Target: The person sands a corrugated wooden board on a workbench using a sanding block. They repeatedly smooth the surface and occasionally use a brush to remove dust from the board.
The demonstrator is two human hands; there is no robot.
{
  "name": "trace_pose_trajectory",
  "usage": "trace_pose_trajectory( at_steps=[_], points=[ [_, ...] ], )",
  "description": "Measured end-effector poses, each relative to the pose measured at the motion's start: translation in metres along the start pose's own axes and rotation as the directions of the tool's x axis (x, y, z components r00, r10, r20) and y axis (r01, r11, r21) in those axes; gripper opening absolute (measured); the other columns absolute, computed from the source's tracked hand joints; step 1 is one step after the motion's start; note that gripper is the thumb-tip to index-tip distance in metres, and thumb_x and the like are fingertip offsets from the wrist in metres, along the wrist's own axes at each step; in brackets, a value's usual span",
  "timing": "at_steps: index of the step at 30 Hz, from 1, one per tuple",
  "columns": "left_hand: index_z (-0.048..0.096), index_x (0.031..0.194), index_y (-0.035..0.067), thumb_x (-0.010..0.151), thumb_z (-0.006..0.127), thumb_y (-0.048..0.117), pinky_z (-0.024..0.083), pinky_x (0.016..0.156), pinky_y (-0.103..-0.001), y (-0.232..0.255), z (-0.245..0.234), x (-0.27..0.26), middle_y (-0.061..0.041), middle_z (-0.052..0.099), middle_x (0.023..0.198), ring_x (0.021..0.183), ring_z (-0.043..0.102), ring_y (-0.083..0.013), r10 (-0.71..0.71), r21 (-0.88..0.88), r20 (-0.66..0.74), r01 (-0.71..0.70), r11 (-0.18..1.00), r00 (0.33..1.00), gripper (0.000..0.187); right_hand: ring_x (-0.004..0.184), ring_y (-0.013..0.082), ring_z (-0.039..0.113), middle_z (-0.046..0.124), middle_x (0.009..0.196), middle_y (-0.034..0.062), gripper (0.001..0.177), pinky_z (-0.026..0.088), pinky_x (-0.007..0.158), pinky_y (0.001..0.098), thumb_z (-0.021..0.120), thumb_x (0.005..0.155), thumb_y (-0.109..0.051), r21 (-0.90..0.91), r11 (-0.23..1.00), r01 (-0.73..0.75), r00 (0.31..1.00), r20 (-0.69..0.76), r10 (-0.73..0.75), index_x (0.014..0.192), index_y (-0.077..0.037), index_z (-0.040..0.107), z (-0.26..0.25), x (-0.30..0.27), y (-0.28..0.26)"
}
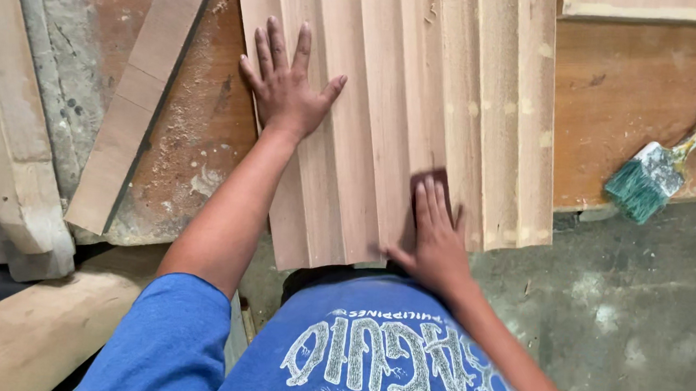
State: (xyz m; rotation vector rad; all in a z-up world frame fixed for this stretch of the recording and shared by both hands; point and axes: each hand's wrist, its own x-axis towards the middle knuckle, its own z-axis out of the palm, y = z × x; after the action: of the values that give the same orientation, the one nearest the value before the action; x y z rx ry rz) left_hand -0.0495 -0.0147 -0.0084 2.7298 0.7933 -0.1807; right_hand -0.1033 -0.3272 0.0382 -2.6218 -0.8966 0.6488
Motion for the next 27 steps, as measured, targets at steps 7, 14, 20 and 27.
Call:
trace_pose_trajectory(
  at_steps=[7,14,20,27],
  points=[
    [0.024,0.167,0.029,0.092,0.05,0.083,0.005,0.12,-0.071,-0.004,0.003,0.003,-0.014,-0.003,0.168,0.156,-0.001,-0.0368,0.018,-0.002,-0.058,-0.018,1.0,0.998,0.096,0.16,0.0232,0.0,-0.002,0.173,0.0082,0.119,-0.006,0.123,0.0601,0.053,0.086,-0.081,-0.025,0.998,-0.054,0.998,0.024,0.054,0.164,-0.01,-0.001,-0.049,0.154,-0.009],
    [0.021,0.169,0.029,0.095,0.052,0.082,0.004,0.121,-0.07,-0.002,0.0,0.001,-0.013,-0.006,0.168,0.156,-0.003,-0.036,0.015,0.007,-0.023,-0.014,1.0,1.0,0.096,0.16,0.0261,0.005,0.001,0.174,0.0096,0.121,0.005,0.122,0.067,0.06,0.084,-0.078,-0.025,1.0,-0.013,0.999,-0.033,0.012,0.165,-0.01,0.001,-0.011,0.062,0.001],
    [0.021,0.168,0.03,0.094,0.05,0.084,0.005,0.121,-0.07,-0.003,0.003,0.002,-0.013,-0.004,0.168,0.156,-0.003,-0.036,0.009,0.015,-0.035,-0.009,1.0,0.999,0.096,0.159,0.023,-0.001,-0.005,0.173,0.0051,0.123,0.001,0.121,0.0659,0.046,0.081,-0.086,-0.12,0.992,-0.042,0.996,0.076,0.052,0.164,-0.008,-0.002,-0.001,0.014,0.001],
    [0.017,0.169,0.031,0.095,0.049,0.085,0.002,0.122,-0.07,-0.003,0.0,0.0,-0.012,-0.008,0.168,0.156,-0.006,-0.0348,-0.004,0.004,0.002,0.004,1.0,1.0,0.097,0.159,0.0234,-0.003,-0.002,0.173,0.0107,0.122,-0.008,0.123,0.0569,0.046,0.083,-0.086,-0.103,0.991,-0.091,0.993,0.072,0.099,0.164,-0.006,0.002,-0.056,0.144,-0.017]
  ],
)
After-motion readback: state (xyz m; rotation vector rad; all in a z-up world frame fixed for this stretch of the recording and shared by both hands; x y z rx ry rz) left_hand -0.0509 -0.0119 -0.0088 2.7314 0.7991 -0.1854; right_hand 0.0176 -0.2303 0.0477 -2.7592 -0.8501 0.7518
